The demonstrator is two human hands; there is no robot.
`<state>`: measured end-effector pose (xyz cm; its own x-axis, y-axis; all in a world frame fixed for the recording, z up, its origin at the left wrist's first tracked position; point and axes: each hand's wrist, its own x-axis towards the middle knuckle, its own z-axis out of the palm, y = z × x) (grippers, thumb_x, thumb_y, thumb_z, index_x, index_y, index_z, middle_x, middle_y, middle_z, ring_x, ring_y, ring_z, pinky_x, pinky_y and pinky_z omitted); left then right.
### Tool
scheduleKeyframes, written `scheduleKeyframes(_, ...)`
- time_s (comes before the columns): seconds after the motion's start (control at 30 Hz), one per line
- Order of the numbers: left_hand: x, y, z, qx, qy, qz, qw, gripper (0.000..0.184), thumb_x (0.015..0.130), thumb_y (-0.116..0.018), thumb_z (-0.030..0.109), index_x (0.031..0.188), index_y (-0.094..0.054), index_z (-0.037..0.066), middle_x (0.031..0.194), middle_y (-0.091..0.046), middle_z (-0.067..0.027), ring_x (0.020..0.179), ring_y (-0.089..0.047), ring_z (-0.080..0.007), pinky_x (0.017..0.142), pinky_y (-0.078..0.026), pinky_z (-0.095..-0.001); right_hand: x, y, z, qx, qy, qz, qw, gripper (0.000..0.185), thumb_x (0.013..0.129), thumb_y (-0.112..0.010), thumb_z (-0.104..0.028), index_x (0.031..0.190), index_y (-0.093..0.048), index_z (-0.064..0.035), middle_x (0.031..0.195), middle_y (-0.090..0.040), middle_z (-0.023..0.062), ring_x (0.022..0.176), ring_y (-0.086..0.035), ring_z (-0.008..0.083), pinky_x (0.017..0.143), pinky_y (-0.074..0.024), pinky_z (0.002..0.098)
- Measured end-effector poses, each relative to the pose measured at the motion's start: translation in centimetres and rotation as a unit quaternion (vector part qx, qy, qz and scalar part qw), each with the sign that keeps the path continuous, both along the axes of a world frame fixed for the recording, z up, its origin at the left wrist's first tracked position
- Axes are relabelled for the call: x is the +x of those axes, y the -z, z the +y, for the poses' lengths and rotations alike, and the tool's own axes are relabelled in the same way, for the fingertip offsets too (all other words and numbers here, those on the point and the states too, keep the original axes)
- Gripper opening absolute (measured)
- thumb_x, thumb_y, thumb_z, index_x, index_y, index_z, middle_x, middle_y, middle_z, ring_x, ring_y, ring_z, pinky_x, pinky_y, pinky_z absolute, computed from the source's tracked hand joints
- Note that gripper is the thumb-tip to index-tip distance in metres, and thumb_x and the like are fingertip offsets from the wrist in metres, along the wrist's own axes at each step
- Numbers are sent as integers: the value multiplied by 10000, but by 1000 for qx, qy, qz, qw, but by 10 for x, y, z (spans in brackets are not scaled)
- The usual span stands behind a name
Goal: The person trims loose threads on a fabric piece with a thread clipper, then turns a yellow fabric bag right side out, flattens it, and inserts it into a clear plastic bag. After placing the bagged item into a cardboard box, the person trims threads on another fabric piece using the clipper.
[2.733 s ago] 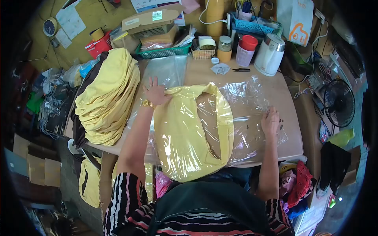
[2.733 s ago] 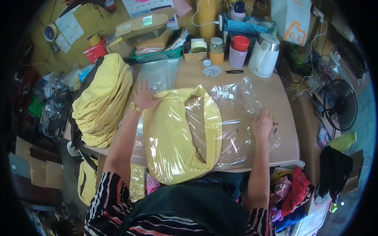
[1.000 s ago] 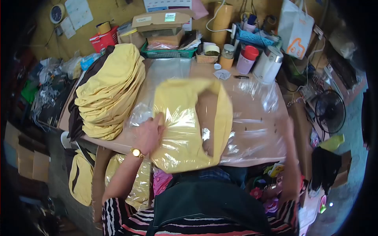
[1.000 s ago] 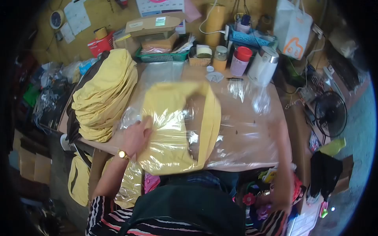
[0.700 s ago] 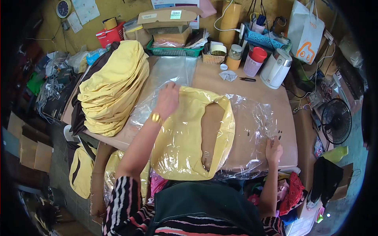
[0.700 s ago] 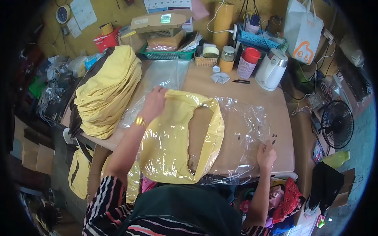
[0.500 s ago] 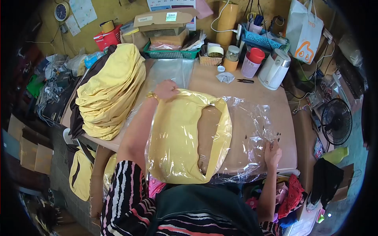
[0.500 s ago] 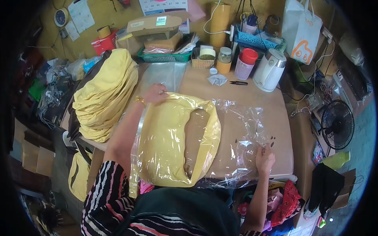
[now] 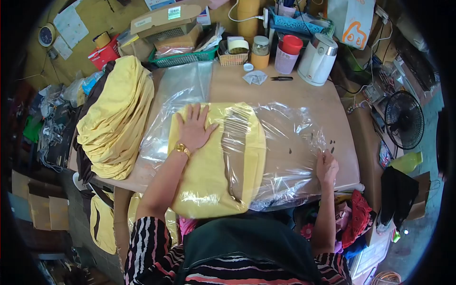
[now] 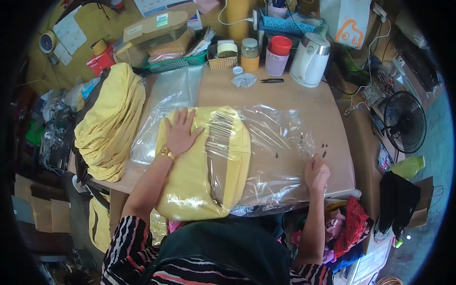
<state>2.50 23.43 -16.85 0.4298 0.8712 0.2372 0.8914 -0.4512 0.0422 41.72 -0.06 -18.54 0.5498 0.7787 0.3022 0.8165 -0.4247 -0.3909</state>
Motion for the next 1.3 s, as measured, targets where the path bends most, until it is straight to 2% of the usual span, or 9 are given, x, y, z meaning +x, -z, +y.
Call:
scheduleKeyframes(0.2, -4, 2, 7, -91, 2, 18, 996, 713, 955, -352, 584, 1525, -206, 182, 1580, -178, -139, 1462, -111, -359, 1105, -58, -670, -3, -1, 3, 17, 15, 10, 1000, 237, 898, -587, -262, 820, -565, -39, 716, -623, 198, 719, -620, 421, 640, -463, 508)
scheduleKeyframes(0.4, 12, -43, -46, 117, 60, -61, 989, 595, 950, -495, 450, 1446, -387, 141, 1534, -267, -195, 1419, -234, -381, 1101, -186, -616, 5, -8, 6, 18, -21, 24, 999, 239, 877, -621, -247, 833, -548, -23, 688, -624, 176, 659, -621, 391, 607, -475, 450)
scheduleKeyframes(0.47, 14, -64, -68, -69, 173, -181, 966, 380, 908, -611, 268, 1236, -576, 80, 1407, -445, -206, 1271, -436, -379, 1028, -351, -496, 7, -16, 10, 17, -36, 56, 998, 256, 871, -639, -241, 831, -541, -8, 668, -618, 165, 630, -625, 363, 588, -474, 417)
scheduleKeyframes(0.63, 39, -97, -112, -380, 111, -168, 903, 305, 810, -699, 160, 1087, -632, 52, 1221, -597, -153, 1104, -562, -333, 992, -401, -425, -16, -62, 19, 89, -72, 226, 967, 196, 872, -653, -160, 884, -579, 21, 621, -571, 78, 558, -545, 135, 553, -462, 328)
scheduleKeyframes(0.77, 100, -122, -140, 66, 335, -297, 892, 313, 733, -746, 155, 1023, -652, 85, 937, -692, -79, 969, -638, -247, 1011, -364, -493, -93, -135, 22, 100, -245, 386, 884, 200, 887, -647, -106, 1065, -659, -18, 658, -586, -5, 594, -517, 55, 510, -415, 245)
scheduleKeyframes(0.93, 94, -158, -94, 122, 422, -205, 875, 408, 713, -790, 155, 1092, -658, 83, 991, -671, -70, 968, -611, -277, 1092, -289, -512, -79, -174, 37, -6, -352, 356, 866, 220, 929, -625, -198, 977, -678, 9, 717, -626, 3, 600, -545, 52, 524, -410, 210)
scheduleKeyframes(1.0, 67, -183, -72, 88, 413, -181, 888, 374, 748, -765, 114, 1104, -655, 90, 1022, -657, -104, 968, -616, -272, 1059, -341, -447, -52, -179, 41, -48, -350, 363, 862, 245, 932, -626, -223, 944, -681, 16, 746, -646, 13, 634, -571, 56, 549, -429, 212)
scheduleKeyframes(1.13, 3, -232, -48, -271, 441, -392, 760, 246, 725, -801, 191, 795, -594, 77, 833, -593, 0, 820, -541, -107, 782, -412, -250, -9, -176, 42, -9, -355, 412, 839, 256, 834, -719, -251, 881, -687, -1, 759, -658, 15, 669, -584, 73, 570, -447, 220)
scheduleKeyframes(1.3, -72, -270, -8, -367, 388, -381, 755, 283, 730, -819, 222, 780, -583, 74, 820, -575, 28, 787, -506, -74, 730, -402, -232, 3, -204, 42, -119, -477, 364, 791, 266, 714, -808, -221, 842, -672, -31, 824, -658, 37, 751, -600, 101, 662, -473, 233)
